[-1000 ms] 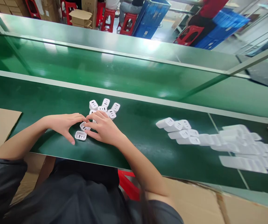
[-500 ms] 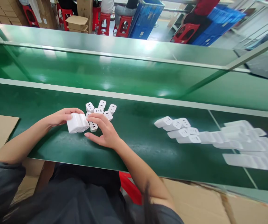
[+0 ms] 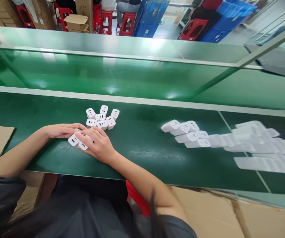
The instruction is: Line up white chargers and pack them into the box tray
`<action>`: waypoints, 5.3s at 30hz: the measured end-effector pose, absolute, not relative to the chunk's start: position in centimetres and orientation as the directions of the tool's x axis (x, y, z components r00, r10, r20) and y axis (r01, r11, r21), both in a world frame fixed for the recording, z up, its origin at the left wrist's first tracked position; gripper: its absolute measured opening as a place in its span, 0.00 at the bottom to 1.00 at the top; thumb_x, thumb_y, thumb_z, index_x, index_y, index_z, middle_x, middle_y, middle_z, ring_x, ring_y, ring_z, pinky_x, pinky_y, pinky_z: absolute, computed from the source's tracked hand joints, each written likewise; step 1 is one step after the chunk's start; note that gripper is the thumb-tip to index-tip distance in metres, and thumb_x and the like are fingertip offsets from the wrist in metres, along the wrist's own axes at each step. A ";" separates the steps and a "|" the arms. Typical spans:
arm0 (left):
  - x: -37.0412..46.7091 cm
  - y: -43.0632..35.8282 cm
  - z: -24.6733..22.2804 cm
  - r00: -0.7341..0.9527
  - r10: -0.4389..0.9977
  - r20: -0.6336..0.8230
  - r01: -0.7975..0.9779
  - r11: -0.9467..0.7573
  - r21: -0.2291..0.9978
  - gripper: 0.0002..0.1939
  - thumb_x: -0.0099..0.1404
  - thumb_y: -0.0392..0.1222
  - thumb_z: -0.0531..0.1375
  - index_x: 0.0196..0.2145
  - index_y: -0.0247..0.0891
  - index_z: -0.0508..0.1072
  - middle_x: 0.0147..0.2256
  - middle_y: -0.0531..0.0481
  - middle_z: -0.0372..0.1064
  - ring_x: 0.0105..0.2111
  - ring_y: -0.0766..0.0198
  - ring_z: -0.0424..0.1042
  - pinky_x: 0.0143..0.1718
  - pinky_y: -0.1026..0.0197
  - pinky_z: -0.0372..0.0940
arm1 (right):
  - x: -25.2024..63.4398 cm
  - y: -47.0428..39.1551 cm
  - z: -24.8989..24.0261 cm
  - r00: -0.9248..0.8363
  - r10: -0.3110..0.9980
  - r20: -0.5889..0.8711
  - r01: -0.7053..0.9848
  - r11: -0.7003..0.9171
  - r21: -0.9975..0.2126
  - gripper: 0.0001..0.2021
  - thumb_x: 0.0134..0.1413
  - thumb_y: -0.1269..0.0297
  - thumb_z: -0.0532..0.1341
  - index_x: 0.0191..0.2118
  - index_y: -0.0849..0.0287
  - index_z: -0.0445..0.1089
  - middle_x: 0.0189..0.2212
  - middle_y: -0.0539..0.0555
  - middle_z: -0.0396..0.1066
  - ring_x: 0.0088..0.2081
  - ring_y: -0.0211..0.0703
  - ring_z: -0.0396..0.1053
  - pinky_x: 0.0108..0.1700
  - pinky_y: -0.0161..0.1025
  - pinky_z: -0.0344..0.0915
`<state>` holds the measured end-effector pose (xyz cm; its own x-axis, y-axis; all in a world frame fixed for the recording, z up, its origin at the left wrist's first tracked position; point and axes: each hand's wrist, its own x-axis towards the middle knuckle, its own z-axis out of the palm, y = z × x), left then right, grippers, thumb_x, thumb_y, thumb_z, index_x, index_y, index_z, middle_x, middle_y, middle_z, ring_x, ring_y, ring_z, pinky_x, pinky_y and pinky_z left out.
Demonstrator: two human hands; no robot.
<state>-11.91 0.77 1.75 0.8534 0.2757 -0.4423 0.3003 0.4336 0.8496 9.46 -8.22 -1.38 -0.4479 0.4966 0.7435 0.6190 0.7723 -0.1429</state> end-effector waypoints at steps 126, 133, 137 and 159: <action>-9.6 -4.9 2.4 0.920 0.383 0.086 0.371 -0.920 0.129 0.38 0.65 0.65 0.57 0.63 0.36 0.62 0.64 0.30 0.55 0.62 0.41 0.59 0.59 0.42 0.62 | 16.8 -5.3 1.6 -0.529 0.746 0.405 0.771 0.622 -0.139 0.13 0.61 0.74 0.56 0.49 0.57 0.71 0.50 0.57 0.74 0.50 0.50 0.67 0.50 0.48 0.63; -9.3 -4.6 2.2 0.902 0.421 0.098 0.419 -0.907 0.048 0.24 0.70 0.55 0.55 0.56 0.36 0.67 0.53 0.35 0.66 0.50 0.49 0.70 0.48 0.49 0.68 | 16.0 -6.0 1.9 -0.598 0.729 0.332 0.757 0.650 -0.065 0.10 0.66 0.70 0.55 0.47 0.61 0.71 0.43 0.58 0.73 0.47 0.48 0.66 0.50 0.45 0.61; -9.6 -4.0 2.7 0.899 0.436 0.049 0.428 -0.896 0.117 0.20 0.73 0.50 0.52 0.57 0.39 0.67 0.54 0.36 0.64 0.52 0.49 0.69 0.51 0.48 0.67 | 15.7 -6.2 2.0 -0.604 0.738 0.301 0.753 0.652 -0.090 0.09 0.68 0.66 0.54 0.45 0.61 0.71 0.39 0.58 0.72 0.42 0.47 0.67 0.48 0.45 0.62; -9.7 -3.9 2.4 0.736 0.667 0.118 0.652 -0.745 0.141 0.21 0.71 0.56 0.53 0.52 0.39 0.68 0.52 0.42 0.70 0.47 0.55 0.73 0.38 0.57 0.71 | 14.0 -5.8 -0.7 -0.563 0.693 0.450 0.718 0.680 -0.148 0.17 0.64 0.74 0.53 0.55 0.59 0.71 0.53 0.55 0.74 0.53 0.48 0.66 0.54 0.47 0.61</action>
<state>-9.73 -3.92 2.42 0.7359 0.6667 0.1181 0.6522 -0.7448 0.1412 14.01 -5.79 -0.68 -0.5633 0.6932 0.4495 0.7185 0.6797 -0.1477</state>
